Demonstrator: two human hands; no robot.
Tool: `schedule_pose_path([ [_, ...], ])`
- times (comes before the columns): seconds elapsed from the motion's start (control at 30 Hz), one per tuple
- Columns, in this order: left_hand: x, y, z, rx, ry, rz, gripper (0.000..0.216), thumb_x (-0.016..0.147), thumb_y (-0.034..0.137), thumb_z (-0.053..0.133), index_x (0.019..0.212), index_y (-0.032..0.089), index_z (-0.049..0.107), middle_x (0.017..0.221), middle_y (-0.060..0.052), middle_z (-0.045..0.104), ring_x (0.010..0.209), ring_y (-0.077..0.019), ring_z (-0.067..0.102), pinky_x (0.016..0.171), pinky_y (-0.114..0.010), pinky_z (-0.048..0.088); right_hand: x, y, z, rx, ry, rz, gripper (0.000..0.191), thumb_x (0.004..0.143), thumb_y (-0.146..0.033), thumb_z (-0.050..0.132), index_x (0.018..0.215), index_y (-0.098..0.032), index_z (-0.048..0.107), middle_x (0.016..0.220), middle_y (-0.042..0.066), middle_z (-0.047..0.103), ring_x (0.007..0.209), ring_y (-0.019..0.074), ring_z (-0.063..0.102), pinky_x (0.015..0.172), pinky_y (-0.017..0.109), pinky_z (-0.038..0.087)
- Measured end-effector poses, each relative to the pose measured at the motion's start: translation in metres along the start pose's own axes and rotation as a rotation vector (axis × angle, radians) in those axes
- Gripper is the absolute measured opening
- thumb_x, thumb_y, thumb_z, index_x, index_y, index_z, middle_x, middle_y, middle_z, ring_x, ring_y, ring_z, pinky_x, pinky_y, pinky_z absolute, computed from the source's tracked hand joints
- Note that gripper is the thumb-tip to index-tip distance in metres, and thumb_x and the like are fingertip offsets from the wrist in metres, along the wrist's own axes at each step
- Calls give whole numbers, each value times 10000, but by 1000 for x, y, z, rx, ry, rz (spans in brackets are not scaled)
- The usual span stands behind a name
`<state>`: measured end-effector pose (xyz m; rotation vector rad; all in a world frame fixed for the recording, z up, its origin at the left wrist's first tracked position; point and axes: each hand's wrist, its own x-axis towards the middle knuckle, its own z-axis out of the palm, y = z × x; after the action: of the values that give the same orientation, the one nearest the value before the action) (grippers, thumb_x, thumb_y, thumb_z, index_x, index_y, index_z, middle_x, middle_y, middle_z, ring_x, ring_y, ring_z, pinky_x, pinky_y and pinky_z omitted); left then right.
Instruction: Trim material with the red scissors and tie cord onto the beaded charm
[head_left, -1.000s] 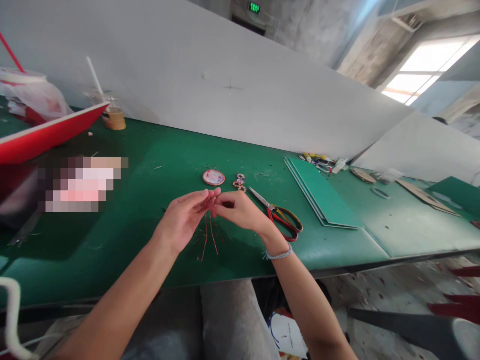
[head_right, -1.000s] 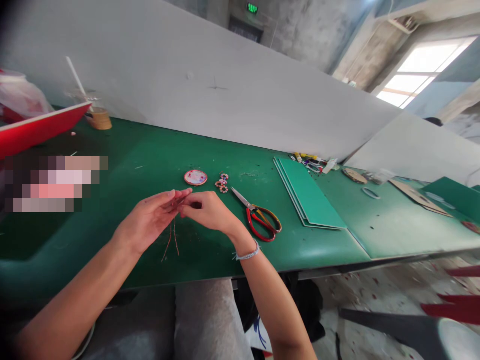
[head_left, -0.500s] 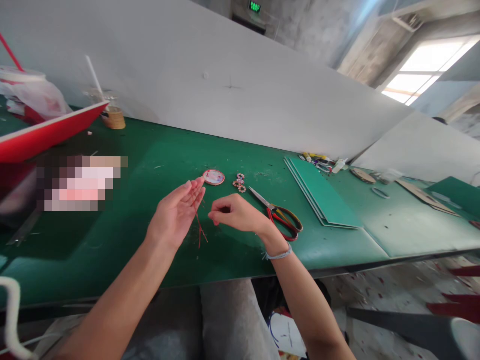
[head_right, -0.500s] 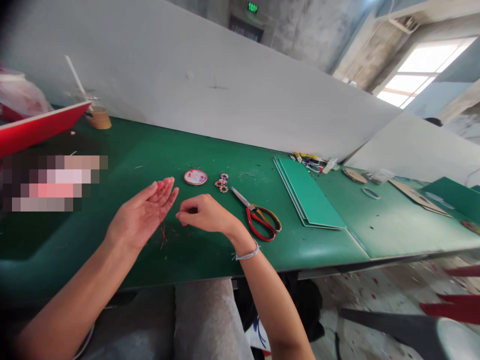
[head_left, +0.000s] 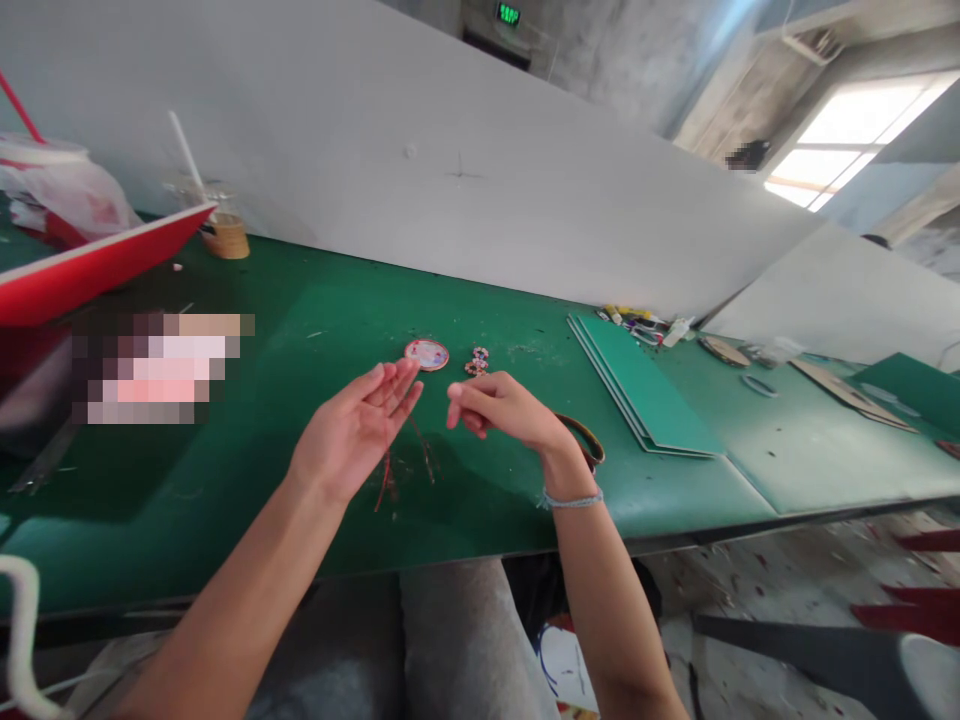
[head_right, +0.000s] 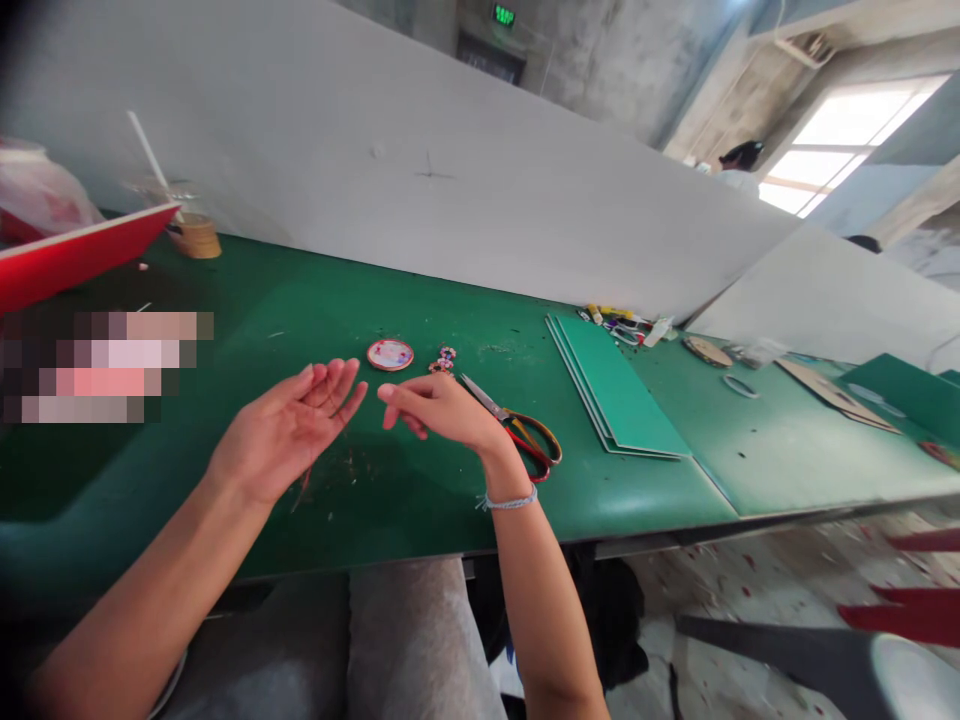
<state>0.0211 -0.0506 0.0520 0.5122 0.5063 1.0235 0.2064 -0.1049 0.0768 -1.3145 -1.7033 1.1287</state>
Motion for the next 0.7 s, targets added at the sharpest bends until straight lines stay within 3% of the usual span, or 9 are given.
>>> schedule_pose_path([
  [0.07, -2, -2, 0, 68, -96, -54, 119, 809, 158, 639, 729, 172, 726, 901, -56, 774, 1123, -215, 645, 968, -339, 521, 2, 0, 2, -6, 42, -36, 433, 912, -507, 515, 762, -133, 673, 526, -48, 473, 494, 73, 469, 521, 222, 358],
  [0.17, -4, -6, -1, 172, -185, -94, 65, 750, 221, 719, 714, 169, 734, 968, -90, 771, 1071, -250, 665, 887, -323, 537, 6, 2, 10, -9, -51, -60, 363, 877, -469, 587, 742, -139, 653, 549, -43, 511, 506, 75, 487, 522, 221, 372],
  [0.5, -8, -1, 4, 156, -187, -210, 125, 792, 210, 683, 678, 185, 729, 1097, -76, 747, 875, -160, 680, 729, -232, 559, 9, 5, 18, 262, -130, -103, 357, 892, -443, 573, 685, -152, 572, 544, -40, 511, 488, 74, 467, 467, 220, 298],
  [0.7, -8, -2, 5, 168, -187, -171, 97, 761, 246, 738, 682, 193, 719, 1115, -79, 731, 1034, -234, 665, 710, -265, 559, 6, 4, 13, 169, -151, -64, 320, 864, -437, 616, 724, -151, 590, 550, -41, 516, 527, 82, 467, 505, 221, 332],
])
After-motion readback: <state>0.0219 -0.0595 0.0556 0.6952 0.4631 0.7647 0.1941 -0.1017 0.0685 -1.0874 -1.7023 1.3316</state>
